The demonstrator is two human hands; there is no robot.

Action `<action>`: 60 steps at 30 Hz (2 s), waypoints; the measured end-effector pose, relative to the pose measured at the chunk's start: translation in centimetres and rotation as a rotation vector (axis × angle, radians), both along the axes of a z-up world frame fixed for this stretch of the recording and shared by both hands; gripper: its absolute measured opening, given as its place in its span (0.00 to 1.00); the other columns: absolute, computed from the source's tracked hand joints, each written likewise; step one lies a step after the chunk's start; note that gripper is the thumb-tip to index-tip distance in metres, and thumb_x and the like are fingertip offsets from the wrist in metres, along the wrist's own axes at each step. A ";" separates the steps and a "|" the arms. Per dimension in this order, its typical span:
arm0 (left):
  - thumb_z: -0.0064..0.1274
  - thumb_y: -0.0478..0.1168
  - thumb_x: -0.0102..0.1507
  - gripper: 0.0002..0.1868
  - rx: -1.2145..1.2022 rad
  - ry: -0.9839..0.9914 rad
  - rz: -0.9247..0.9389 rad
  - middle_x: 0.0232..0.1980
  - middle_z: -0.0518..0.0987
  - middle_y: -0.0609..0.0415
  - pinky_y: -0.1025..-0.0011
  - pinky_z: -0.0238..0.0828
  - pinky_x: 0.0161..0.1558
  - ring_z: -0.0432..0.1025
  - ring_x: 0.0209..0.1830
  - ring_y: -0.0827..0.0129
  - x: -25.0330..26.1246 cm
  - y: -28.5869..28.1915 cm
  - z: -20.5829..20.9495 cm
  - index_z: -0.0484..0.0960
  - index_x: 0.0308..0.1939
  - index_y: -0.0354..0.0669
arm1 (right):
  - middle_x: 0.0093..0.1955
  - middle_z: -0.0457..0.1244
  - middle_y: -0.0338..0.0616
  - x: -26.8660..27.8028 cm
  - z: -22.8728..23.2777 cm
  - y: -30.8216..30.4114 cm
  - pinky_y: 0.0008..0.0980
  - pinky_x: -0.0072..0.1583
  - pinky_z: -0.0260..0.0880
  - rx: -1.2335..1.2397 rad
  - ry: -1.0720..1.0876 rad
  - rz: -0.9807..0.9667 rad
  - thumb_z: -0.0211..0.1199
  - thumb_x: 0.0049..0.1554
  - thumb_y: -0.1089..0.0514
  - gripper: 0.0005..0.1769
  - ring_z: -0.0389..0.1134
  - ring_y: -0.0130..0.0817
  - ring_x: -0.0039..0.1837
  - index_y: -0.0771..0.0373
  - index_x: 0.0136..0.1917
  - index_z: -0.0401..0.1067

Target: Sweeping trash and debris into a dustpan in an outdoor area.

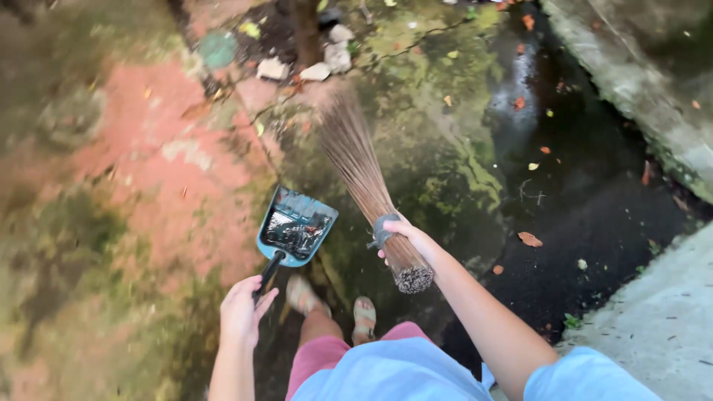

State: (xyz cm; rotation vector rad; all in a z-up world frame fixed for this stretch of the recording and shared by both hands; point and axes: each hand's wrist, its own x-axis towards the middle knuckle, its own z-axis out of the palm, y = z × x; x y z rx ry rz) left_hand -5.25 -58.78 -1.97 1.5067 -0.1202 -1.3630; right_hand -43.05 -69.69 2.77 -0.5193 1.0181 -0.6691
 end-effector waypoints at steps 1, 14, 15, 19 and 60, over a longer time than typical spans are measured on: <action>0.48 0.36 0.67 0.09 -0.005 -0.003 -0.024 0.47 0.74 0.49 0.58 0.77 0.49 0.78 0.42 0.54 -0.8 -3.0 0.4 0.78 0.44 0.31 | 0.55 0.65 0.53 -1.1 -1.5 -1.7 0.42 0.40 0.75 -0.005 -0.003 -0.024 0.62 0.53 0.49 0.44 0.70 0.41 0.39 0.47 0.79 0.49; 0.55 0.29 0.57 0.10 -0.093 -0.208 -0.851 0.29 0.74 0.56 0.74 0.60 0.26 0.66 0.24 0.73 -14.1 -40.5 1.5 0.78 0.42 0.42 | 0.50 0.65 0.51 -9.2 1.7 -15.4 0.40 0.39 0.74 0.073 -0.006 -0.685 0.63 0.54 0.51 0.35 0.71 0.41 0.41 0.52 0.72 0.58; 0.55 0.27 0.56 0.13 -0.089 -0.239 -0.869 0.27 0.73 0.60 0.76 0.58 0.25 0.65 0.23 0.76 -16.3 -43.3 3.0 0.77 0.42 0.44 | 0.50 0.65 0.51 -10.3 1.6 -16.4 0.40 0.38 0.74 0.061 0.008 -0.724 0.63 0.53 0.51 0.35 0.71 0.42 0.40 0.51 0.72 0.57; 0.56 0.28 0.56 0.12 -0.160 -0.303 -0.987 0.29 0.74 0.58 0.77 0.61 0.26 0.67 0.24 0.77 -25.5 -51.7 3.3 0.78 0.43 0.43 | 0.49 0.64 0.52 -17.5 -1.0 -17.5 0.43 0.37 0.74 0.061 0.015 -0.864 0.63 0.52 0.51 0.35 0.71 0.44 0.39 0.52 0.71 0.57; 0.60 0.43 0.57 0.16 -0.438 -1.141 -1.850 0.28 0.80 0.46 0.64 0.73 0.38 0.74 0.27 0.63 -103.4 -87.0 -7.1 0.84 0.48 0.47 | 0.73 0.58 0.62 -75.7 -35.2 -37.8 0.35 0.69 0.63 0.720 0.566 -1.217 0.73 0.40 0.53 0.63 0.62 0.44 0.71 0.72 0.81 0.45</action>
